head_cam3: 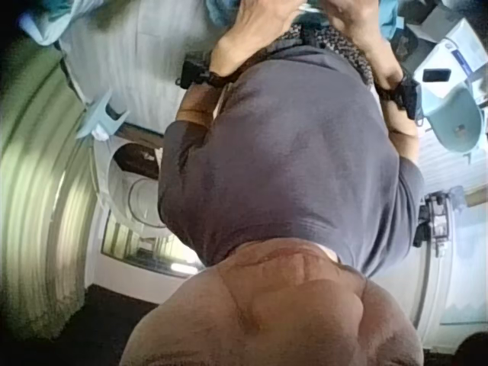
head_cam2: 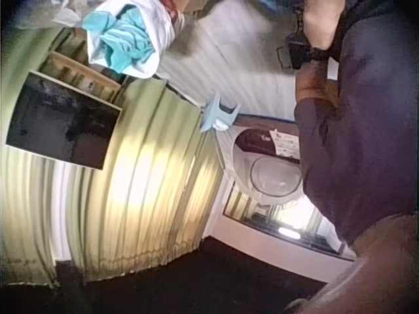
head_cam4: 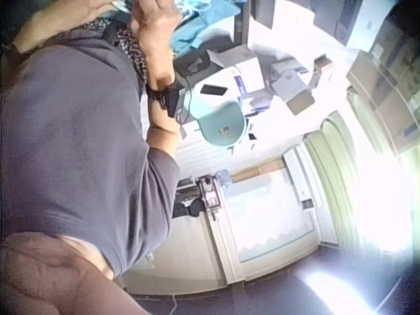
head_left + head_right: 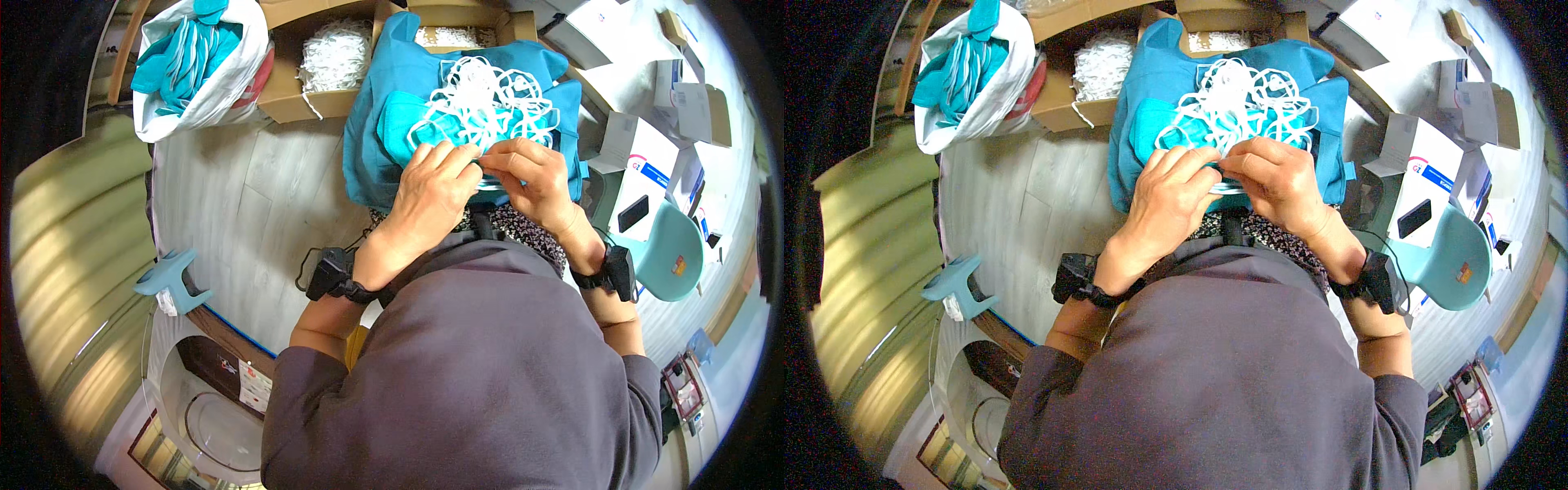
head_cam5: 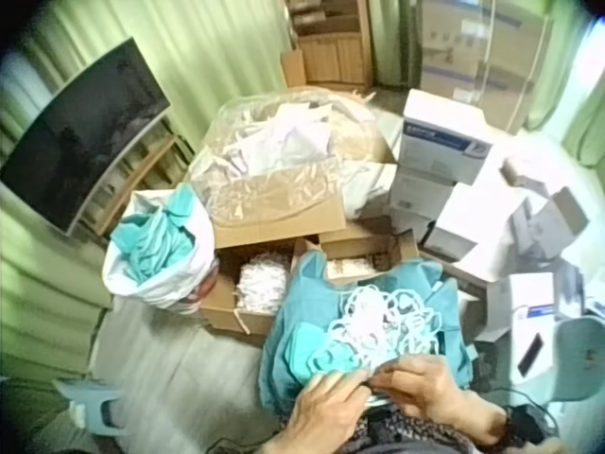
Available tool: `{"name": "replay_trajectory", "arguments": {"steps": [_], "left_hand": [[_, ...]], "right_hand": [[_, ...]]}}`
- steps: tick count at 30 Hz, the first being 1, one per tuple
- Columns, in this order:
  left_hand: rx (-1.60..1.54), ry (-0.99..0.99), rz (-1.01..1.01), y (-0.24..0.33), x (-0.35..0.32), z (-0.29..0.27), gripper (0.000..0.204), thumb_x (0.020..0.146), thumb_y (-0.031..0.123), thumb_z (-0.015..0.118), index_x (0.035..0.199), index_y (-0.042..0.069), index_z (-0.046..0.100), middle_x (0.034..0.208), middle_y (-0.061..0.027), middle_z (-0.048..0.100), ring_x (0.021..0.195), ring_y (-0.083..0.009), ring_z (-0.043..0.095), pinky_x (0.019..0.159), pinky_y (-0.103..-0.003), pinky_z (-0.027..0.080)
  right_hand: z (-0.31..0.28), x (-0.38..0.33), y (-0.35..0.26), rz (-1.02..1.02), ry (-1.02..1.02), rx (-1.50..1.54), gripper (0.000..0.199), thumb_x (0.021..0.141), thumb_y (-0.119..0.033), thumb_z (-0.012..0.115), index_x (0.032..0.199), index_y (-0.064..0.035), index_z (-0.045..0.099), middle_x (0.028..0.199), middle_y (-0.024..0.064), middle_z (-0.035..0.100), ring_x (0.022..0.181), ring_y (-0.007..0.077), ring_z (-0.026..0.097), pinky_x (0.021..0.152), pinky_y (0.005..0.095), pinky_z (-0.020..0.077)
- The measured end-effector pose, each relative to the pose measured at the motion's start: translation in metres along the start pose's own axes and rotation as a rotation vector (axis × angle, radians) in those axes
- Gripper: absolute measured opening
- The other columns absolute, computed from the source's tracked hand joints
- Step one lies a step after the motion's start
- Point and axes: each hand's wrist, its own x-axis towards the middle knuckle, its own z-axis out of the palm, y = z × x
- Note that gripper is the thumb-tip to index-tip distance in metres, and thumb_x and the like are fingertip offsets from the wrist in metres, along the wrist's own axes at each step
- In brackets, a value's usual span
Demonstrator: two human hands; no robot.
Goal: The person is inspecting and arranging the straps of green disposable face masks from a pile.
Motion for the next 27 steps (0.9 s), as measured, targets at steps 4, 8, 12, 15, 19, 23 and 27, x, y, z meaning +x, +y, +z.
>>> {"name": "replay_trajectory", "arguments": {"steps": [4,8,12,15,19,23,27], "left_hand": [[-0.038,0.038,-0.019,-0.002,-0.001,0.009,0.015,0.07,-0.001,0.065,0.083,0.003,0.06,0.096,-0.0097,0.06,0.089,-0.0289,0.058,0.078,-0.04,0.045],[-0.151,0.143,0.016,-0.001,-0.01,0.011,0.016,0.066,-0.007,0.061,0.079,0.003,0.06,0.089,-0.0104,0.059,0.084,-0.0296,0.058,0.076,-0.04,0.047],[-0.135,0.179,0.052,0.004,-0.024,-0.001,0.018,0.064,-0.009,0.061,0.078,0.003,0.061,0.088,-0.0092,0.06,0.082,-0.027,0.059,0.075,-0.038,0.047],[-0.109,0.14,0.112,0.001,-0.032,-0.011,0.018,0.065,-0.009,0.063,0.079,0.002,0.062,0.089,-0.0086,0.061,0.082,-0.0253,0.059,0.074,-0.036,0.048],[-0.142,0.108,0.157,0.003,-0.025,-0.01,0.017,0.068,-0.007,0.064,0.082,0.001,0.063,0.091,-0.0091,0.061,0.083,-0.0263,0.059,0.075,-0.036,0.048],[-0.172,0.137,0.084,0.009,-0.028,-0.005,0.018,0.069,-0.007,0.063,0.086,0.0,0.063,0.092,-0.0094,0.06,0.084,-0.0275,0.059,0.076,-0.037,0.048],[-0.16,0.09,0.098,0.004,-0.034,-0.002,0.025,0.065,-0.009,0.063,0.088,0.0,0.065,0.089,-0.01,0.06,0.084,-0.0284,0.059,0.075,-0.037,0.048]], "right_hand": [[-0.001,-0.006,0.001,0.038,0.02,-0.027,0.018,0.071,0.009,0.066,0.081,-0.0048,0.063,0.078,0.0098,0.062,0.07,0.0291,0.064,0.061,0.0355,0.0505],[-0.006,-0.017,0.019,0.229,0.118,-0.018,0.016,0.073,0.011,0.064,0.08,-0.0031,0.062,0.074,0.0116,0.061,0.067,0.0256,0.063,0.062,0.0327,0.049],[-0.031,-0.032,0.048,0.439,0.233,-0.137,0.011,0.079,0.01,0.064,0.083,-0.0007,0.063,0.08,0.0116,0.065,0.072,0.0208,0.065,0.067,0.0305,0.0503],[-0.052,-0.026,0.039,0.414,0.049,-0.062,0.018,0.08,0.009,0.063,0.095,-0.0001,0.066,0.093,0.0135,0.068,0.084,0.0255,0.067,0.075,0.0326,0.052],[-0.027,0.006,-0.004,0.067,-0.19,0.192,0.027,0.08,0.006,0.064,0.105,-0.001,0.066,0.104,0.0157,0.067,0.098,0.0343,0.065,0.084,0.0376,0.0519],[-0.014,0.006,-0.004,0.098,-0.434,0.272,0.015,0.079,0.002,0.066,0.094,-0.0004,0.065,0.091,0.0156,0.064,0.089,0.0354,0.063,0.079,0.0393,0.0502],[-0.017,0.0,0.001,0.122,-0.339,0.157,0.01,0.077,0.004,0.065,0.085,-0.0021,0.063,0.083,0.014,0.063,0.081,0.0344,0.062,0.072,0.0398,0.05]]}}
